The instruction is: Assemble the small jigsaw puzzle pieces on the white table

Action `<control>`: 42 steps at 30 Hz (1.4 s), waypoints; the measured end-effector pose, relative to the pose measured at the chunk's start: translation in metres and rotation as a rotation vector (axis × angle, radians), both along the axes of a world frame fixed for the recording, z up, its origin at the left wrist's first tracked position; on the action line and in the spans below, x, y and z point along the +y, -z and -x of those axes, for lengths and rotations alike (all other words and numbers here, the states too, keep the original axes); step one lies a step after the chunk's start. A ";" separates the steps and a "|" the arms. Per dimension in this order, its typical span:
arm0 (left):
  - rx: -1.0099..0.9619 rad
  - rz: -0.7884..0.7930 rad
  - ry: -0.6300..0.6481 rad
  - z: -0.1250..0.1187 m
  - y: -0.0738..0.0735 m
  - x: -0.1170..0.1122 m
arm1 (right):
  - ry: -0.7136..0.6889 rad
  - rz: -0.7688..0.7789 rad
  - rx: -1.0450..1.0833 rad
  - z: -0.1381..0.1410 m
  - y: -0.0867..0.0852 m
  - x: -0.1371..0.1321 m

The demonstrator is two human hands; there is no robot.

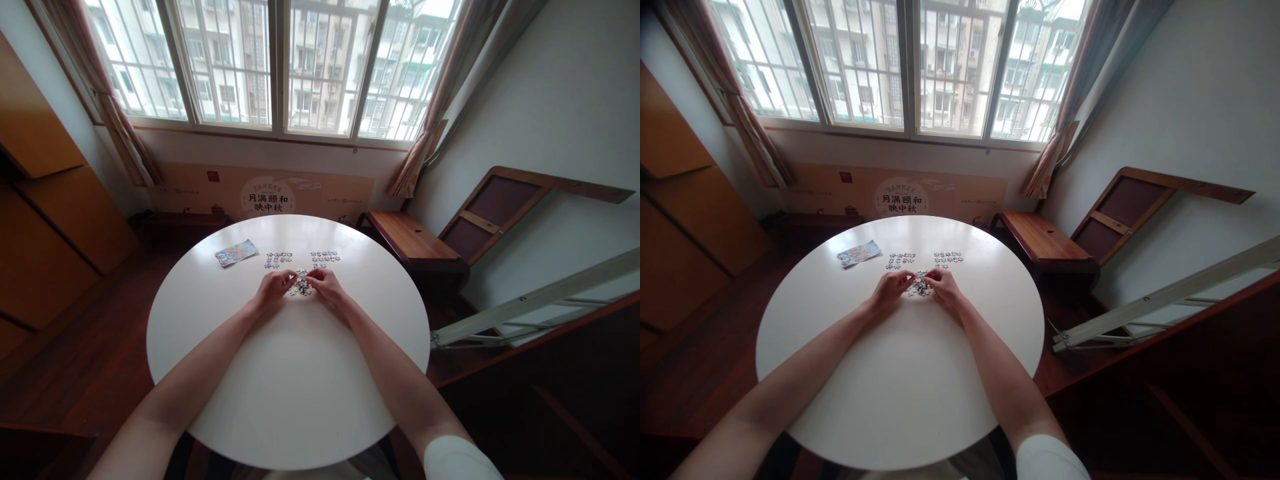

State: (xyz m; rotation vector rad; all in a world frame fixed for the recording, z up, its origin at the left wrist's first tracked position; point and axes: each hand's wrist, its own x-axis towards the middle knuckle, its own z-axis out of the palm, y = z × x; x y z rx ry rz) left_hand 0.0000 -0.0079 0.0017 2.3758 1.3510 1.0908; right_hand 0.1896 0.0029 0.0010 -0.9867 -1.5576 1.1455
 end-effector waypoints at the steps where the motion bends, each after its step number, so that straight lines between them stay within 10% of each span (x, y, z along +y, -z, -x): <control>1: 0.000 0.004 -0.004 0.000 0.000 0.000 | 0.001 0.003 0.001 0.000 0.000 0.000; 42: 0.045 0.026 -0.034 0.000 -0.004 -0.002 | -0.013 -0.009 0.009 -0.001 0.005 0.003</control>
